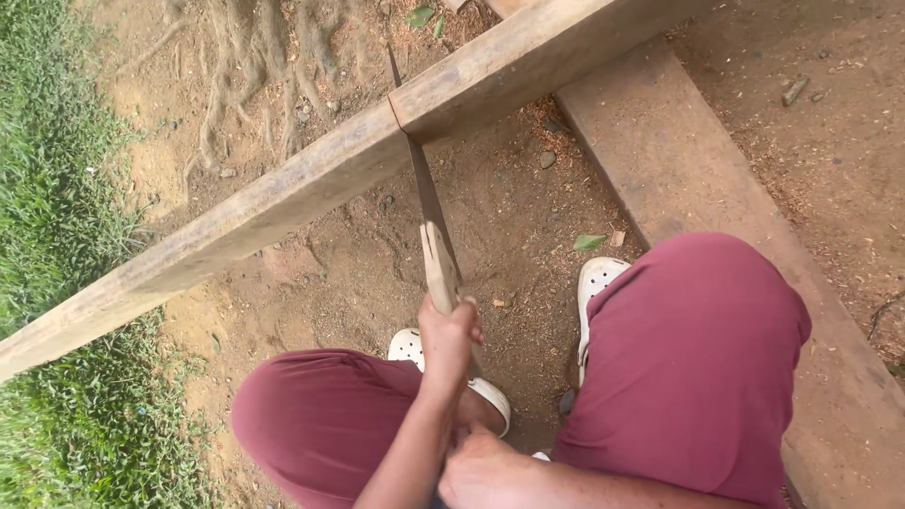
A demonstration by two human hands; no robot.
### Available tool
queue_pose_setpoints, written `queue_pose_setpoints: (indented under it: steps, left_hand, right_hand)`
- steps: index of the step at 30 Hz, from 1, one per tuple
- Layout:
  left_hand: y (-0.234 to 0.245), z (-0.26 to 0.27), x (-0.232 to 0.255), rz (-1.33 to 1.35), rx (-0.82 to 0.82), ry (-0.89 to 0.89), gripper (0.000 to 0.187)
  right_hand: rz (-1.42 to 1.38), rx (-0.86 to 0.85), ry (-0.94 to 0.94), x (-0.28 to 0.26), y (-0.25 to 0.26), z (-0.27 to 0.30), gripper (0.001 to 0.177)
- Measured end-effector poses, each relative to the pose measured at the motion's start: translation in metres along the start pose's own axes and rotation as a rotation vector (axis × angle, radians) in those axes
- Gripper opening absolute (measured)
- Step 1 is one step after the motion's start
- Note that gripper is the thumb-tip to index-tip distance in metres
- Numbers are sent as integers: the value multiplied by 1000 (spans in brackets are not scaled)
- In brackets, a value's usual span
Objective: The person is sawing a wooden beam with a hand saw outdoors.
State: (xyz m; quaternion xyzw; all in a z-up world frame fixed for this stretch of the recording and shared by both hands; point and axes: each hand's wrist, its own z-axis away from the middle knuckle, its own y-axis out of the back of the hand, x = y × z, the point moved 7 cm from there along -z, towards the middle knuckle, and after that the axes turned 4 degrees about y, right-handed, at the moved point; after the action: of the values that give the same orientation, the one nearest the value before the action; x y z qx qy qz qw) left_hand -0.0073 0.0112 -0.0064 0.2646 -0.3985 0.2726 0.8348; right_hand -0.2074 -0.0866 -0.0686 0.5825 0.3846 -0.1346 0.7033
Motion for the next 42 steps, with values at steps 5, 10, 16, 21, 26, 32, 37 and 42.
queue_pose_setpoints:
  steps: [5,10,16,21,26,32,37,42]
  left_hand:
    - [-1,-10,8,44,-10,15,45]
    - [-16,-86,31,-30,50,-31,30]
    - [-7,-46,14,49,2,-52,26]
    - [6,19,-8,53,-47,11,38]
    - [-10,-58,24,-5,-11,19,38]
    - [-17,-92,26,-10,11,-60,36]
    - [2,-4,-6,-10,10,-3,35]
    - [-1,-13,-9,-31,-18,19,33]
  right_hand:
    - [-93,223,32,-2,29,8,22]
    - [101,469,-18,4,72,25,25]
    - [-12,362,-12,3,65,28,16]
    - [24,267,84,-16,76,28,18]
    - [-11,428,-17,3,85,37,21]
    - [-181,235,-15,11,68,29,20]
    - [52,420,60,-3,85,35,20]
    - [-98,279,20,1,65,33,18]
